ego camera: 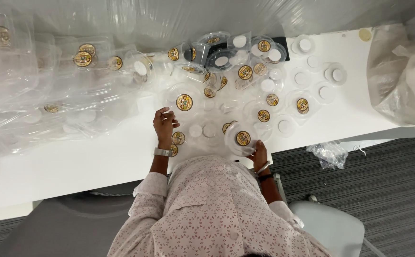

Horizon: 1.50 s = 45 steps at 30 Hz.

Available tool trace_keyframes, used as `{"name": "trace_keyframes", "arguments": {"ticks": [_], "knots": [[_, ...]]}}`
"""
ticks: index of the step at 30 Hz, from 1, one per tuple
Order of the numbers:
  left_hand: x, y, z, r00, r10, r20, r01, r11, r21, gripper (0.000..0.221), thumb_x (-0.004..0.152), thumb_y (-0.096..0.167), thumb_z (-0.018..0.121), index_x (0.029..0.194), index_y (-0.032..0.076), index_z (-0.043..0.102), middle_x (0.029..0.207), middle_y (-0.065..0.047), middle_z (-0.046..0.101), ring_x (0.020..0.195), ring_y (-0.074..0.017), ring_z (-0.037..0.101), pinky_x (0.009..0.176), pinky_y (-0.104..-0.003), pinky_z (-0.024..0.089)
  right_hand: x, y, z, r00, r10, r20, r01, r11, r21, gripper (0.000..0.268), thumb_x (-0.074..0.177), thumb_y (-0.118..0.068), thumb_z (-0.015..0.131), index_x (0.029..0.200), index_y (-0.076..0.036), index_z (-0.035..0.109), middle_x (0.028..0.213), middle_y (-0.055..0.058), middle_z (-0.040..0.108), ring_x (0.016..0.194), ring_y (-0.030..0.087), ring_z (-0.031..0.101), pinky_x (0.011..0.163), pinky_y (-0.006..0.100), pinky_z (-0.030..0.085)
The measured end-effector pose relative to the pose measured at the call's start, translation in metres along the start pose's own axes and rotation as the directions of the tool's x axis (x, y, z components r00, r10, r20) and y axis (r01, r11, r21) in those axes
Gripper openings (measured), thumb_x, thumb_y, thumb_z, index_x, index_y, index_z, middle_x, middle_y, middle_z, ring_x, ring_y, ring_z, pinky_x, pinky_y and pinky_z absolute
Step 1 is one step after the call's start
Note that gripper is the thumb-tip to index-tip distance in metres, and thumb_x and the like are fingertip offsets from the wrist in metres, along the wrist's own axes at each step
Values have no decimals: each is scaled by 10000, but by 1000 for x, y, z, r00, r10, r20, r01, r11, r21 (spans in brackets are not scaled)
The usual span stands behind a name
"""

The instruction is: The person organizes small white containers on a table and places them into a white bag containing larger bottles.

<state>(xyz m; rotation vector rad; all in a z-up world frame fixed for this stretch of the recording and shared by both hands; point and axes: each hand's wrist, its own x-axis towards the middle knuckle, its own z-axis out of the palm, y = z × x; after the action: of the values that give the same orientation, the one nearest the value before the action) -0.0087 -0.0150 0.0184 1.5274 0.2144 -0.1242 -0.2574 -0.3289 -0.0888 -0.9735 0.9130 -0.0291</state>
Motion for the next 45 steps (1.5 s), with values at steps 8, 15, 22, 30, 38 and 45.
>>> {"name": "trace_keyframes", "arguments": {"ticks": [8,15,22,30,38,45], "knots": [[-13,84,60,936,272,223,-306,943,135,257,1000,51,641,1252,3,625,942,-60,696,696,-105,658,590,-276,619,-11,-84,37,940,-342,-8,339,928,155,358,1108,-415,503,1199,-85,605,1018,18,666,889,131,661,729,309,582],[-7,103,96,928,118,353,-83,990,-114,211,927,2,679,1112,-25,581,896,-117,705,737,-140,719,655,-298,670,-18,-139,101,820,-539,194,423,798,429,158,1092,-243,565,1171,-107,569,1094,13,686,999,154,693,895,389,602],[-27,63,105,895,-99,434,129,991,-40,249,972,93,734,1057,-97,596,856,-186,737,696,-173,747,652,-322,676,-41,-146,132,812,-518,270,421,840,343,260,1033,-212,583,1270,-119,535,1155,0,692,1025,142,687,878,369,577],[-31,110,105,802,322,503,-520,791,322,854,794,231,867,1479,63,386,1338,-167,560,964,-248,692,697,-342,603,-44,-146,127,845,-494,205,444,861,247,249,1026,-232,653,1223,-103,570,1058,-7,711,939,111,684,815,308,565],[-7,148,117,659,443,608,-733,561,385,471,930,209,790,1354,124,601,1194,-120,657,928,-270,695,685,-353,572,-50,-151,131,799,-534,275,516,845,141,276,1013,-225,695,1202,-50,597,1016,24,719,891,91,675,801,281,583],[10,143,114,736,415,535,-640,683,351,160,928,153,727,1018,21,736,845,-127,754,634,-215,734,567,-338,559,-39,-147,124,793,-543,277,501,839,211,265,1022,-199,666,1227,-61,572,1046,34,742,924,111,696,842,314,586]]}}
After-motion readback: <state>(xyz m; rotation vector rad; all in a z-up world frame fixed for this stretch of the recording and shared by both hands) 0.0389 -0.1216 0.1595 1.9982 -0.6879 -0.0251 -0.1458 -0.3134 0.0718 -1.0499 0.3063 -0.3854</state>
